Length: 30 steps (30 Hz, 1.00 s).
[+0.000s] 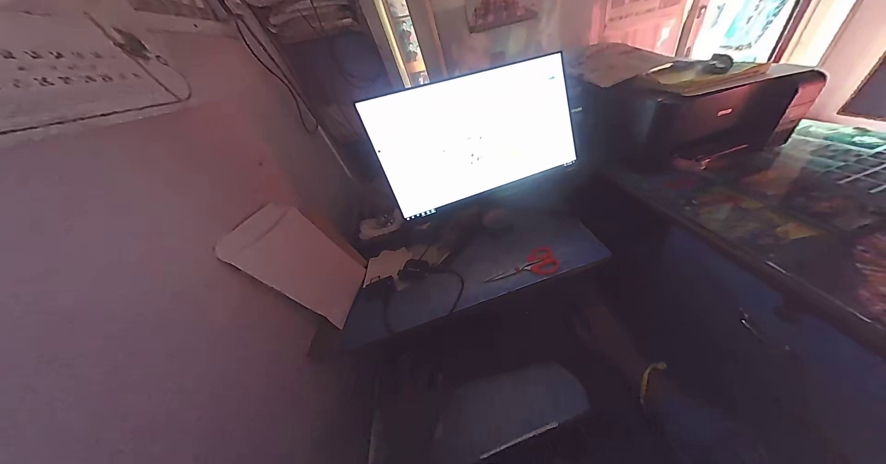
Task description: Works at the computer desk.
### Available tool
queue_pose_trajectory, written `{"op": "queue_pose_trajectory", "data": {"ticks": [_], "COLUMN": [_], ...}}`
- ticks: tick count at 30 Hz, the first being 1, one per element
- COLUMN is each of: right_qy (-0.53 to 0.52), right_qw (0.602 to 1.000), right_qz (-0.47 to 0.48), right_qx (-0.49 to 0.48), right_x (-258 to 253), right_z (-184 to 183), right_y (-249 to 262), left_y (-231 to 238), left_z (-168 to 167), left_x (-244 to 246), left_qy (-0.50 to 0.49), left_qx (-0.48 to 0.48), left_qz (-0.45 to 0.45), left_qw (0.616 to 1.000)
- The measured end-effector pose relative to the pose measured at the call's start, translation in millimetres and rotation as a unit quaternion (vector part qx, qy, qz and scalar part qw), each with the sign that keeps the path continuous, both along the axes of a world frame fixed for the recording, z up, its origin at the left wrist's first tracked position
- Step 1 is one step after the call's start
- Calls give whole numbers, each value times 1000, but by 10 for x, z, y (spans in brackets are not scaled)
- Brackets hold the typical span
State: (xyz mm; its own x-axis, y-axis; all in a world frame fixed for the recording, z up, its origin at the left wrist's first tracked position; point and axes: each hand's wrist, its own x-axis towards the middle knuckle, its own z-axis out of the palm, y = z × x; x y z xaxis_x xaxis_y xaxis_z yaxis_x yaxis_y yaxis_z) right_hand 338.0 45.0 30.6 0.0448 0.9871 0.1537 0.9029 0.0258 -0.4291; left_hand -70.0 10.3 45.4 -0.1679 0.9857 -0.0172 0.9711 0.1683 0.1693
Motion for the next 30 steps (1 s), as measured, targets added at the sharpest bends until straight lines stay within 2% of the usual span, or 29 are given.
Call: {"op": "queue_pose_trajectory", "data": {"ticks": [3,6,8,9,13,15,21,25,26,28,30], "right_qy": [5,2,-1,-3,-7,-10,18,46,54,77,89], "right_qw": [1000,1000,1000,1000,1000,1000,999,999,998,996,995], "right_qz": [-10,-14,-11,-10,-12,-15,-30,-21,-17,-2,13], "right_qx": [-5,-5,1,-1,-12,-5,-2,-14,-19,-43,-35], "right_x": [-8,-7,-13,-18,-12,-9,-23,-72,-82,-89,-51], "right_z": [38,11,-31,-34,-25,-37,-56,27,86,270,255], "right_y": [11,2,1,-3,16,52,43,29,5,-50,-44], "left_y": [-19,26,42,38,32,6,59,32,-37,-39,13], "left_z": [63,-435,-693,-715,-597,-414,-211,-352,-241,-166,-134], "left_x": [-28,-325,-471,-489,-438,-368,-318,-376,-332,-292,-269], "left_qy": [-62,-119,-124,-117,-18,22,51,51,33,25,83], "left_qx": [38,165,194,201,208,208,256,333,290,270,268], "left_qz": [54,80,107,110,78,66,40,48,53,66,84], "left_qw": [996,976,967,966,975,976,964,940,955,960,956]}}
